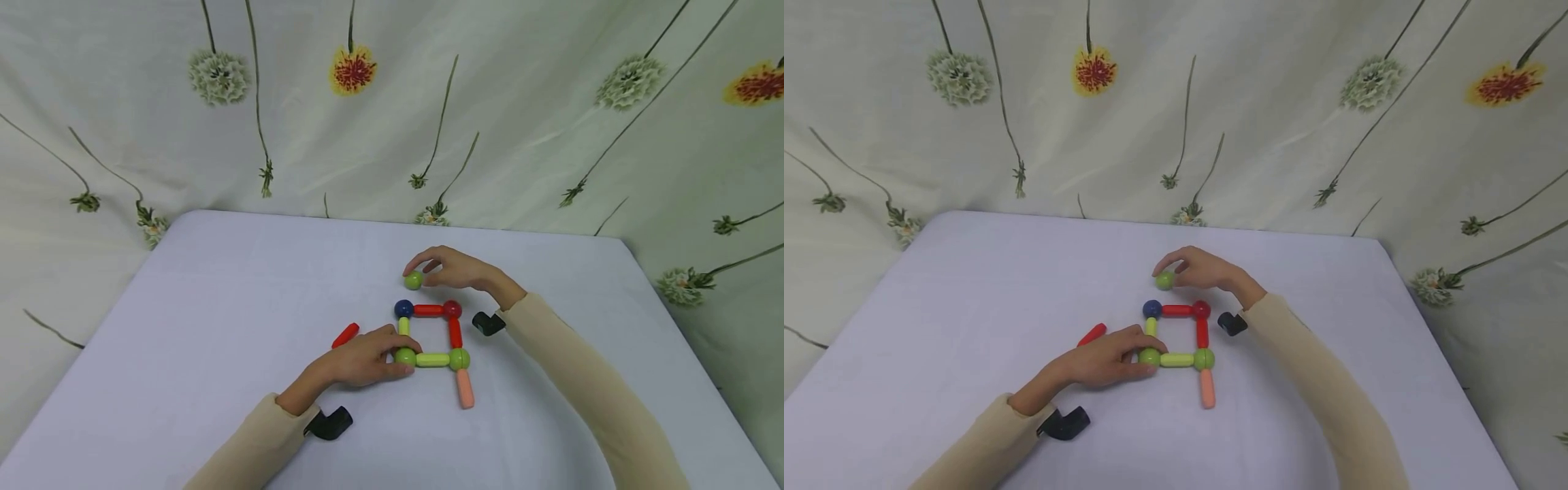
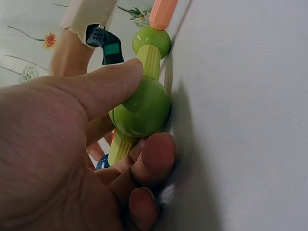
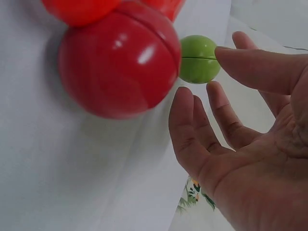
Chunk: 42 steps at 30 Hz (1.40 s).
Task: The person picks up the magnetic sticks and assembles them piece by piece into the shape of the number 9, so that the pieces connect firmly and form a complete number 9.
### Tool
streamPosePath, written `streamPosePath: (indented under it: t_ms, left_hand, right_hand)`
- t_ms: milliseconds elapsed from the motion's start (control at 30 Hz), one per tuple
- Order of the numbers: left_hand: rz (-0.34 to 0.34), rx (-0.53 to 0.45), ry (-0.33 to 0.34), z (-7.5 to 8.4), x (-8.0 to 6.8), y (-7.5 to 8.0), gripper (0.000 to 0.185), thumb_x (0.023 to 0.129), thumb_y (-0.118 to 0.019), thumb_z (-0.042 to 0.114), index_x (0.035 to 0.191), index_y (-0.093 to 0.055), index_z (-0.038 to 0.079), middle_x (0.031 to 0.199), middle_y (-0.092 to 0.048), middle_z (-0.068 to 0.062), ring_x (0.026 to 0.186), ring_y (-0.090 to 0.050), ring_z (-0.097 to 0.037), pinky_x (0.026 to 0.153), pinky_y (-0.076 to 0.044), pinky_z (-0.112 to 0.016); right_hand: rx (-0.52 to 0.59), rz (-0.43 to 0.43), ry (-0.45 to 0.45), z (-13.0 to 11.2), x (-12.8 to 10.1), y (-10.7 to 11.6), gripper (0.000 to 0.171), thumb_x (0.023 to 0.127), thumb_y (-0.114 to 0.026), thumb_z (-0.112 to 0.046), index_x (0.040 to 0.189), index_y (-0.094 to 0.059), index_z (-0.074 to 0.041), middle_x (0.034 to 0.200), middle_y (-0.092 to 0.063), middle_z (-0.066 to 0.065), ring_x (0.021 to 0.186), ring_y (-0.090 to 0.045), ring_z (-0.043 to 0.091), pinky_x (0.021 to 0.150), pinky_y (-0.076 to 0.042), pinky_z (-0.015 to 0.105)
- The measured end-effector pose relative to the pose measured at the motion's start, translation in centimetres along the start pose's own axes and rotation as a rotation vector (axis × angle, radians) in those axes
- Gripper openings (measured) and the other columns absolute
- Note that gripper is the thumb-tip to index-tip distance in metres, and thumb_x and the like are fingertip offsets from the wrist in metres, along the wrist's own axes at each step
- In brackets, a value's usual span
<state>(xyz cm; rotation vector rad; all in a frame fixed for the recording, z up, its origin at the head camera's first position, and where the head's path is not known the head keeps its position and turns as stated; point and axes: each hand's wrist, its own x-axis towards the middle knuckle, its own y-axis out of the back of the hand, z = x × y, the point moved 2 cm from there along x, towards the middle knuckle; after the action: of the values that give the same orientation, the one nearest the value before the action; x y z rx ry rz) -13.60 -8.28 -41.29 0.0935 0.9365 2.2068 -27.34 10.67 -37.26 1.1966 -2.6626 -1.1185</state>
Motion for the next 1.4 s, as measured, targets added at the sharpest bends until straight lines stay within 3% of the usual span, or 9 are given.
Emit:
streamPosePath:
  t_ms: [200, 500, 833, 1100, 1400]
  left_hand:
    - [-0.002, -0.001, 0.012, -0.1, 0.1, -0.1, 0.031, 0.089, -0.062, 0.036, 0.119, -0.060, 0.030, 0.095, -0.050, 0.004, 0.082, -0.049, -0.012, 0.066, -0.043, -0.024]
    - [-0.004, -0.001, -0.003, -0.2, 0.2, -0.1, 0.032, 0.089, -0.062, 0.036, 0.120, -0.060, 0.028, 0.095, -0.050, 0.004, 0.082, -0.049, -0.012, 0.066, -0.043, -0.024]
    - [-0.002, 0.012, -0.016, -0.2, 0.2, -0.1, 0.031, 0.090, -0.061, 0.037, 0.120, -0.059, 0.029, 0.093, -0.049, 0.003, 0.078, -0.049, -0.012, 0.064, -0.041, -0.023]
    - [-0.001, 0.027, -0.021, -0.1, 0.1, 0.0, 0.031, 0.090, -0.060, 0.036, 0.120, -0.059, 0.029, 0.091, -0.049, 0.004, 0.076, -0.049, -0.012, 0.064, -0.040, -0.023]
    - [0.003, 0.025, -0.022, 0.0, 0.2, -0.1, 0.031, 0.090, -0.060, 0.035, 0.120, -0.060, 0.028, 0.094, -0.050, 0.004, 0.079, -0.049, -0.011, 0.065, -0.042, -0.024]
  right_hand:
    - [-0.001, -0.036, -0.036, -0.4, 0.7, 0.0, 0.037, 0.085, -0.053, -0.001, 0.116, -0.065, -0.020, 0.136, -0.049, 0.000, 0.123, -0.049, 0.028, 0.103, -0.037, 0.050]
    - [0.017, -0.072, -0.014, 0.6, 1.3, -0.2, 0.035, 0.086, -0.054, 0.001, 0.114, -0.066, -0.016, 0.128, -0.057, 0.001, 0.123, -0.050, 0.025, 0.104, -0.038, 0.045]
    - [-0.018, -0.038, 0.043, 1.0, 1.5, -0.4, 0.025, 0.086, -0.063, -0.004, 0.109, -0.065, -0.013, 0.120, -0.061, 0.001, 0.116, -0.054, 0.022, 0.102, -0.042, 0.039]
    - [-0.059, 0.025, 0.068, 0.9, 0.1, 0.1, 0.027, 0.090, -0.062, -0.012, 0.117, -0.061, -0.012, 0.122, -0.059, 0.001, 0.113, -0.055, 0.021, 0.101, -0.042, 0.039]
    - [-0.054, 0.104, 0.137, 1.1, -2.9, 0.5, 0.030, 0.091, -0.061, -0.022, 0.120, -0.060, -0.016, 0.118, -0.061, -0.004, 0.096, -0.060, 0.020, 0.084, -0.048, 0.036]
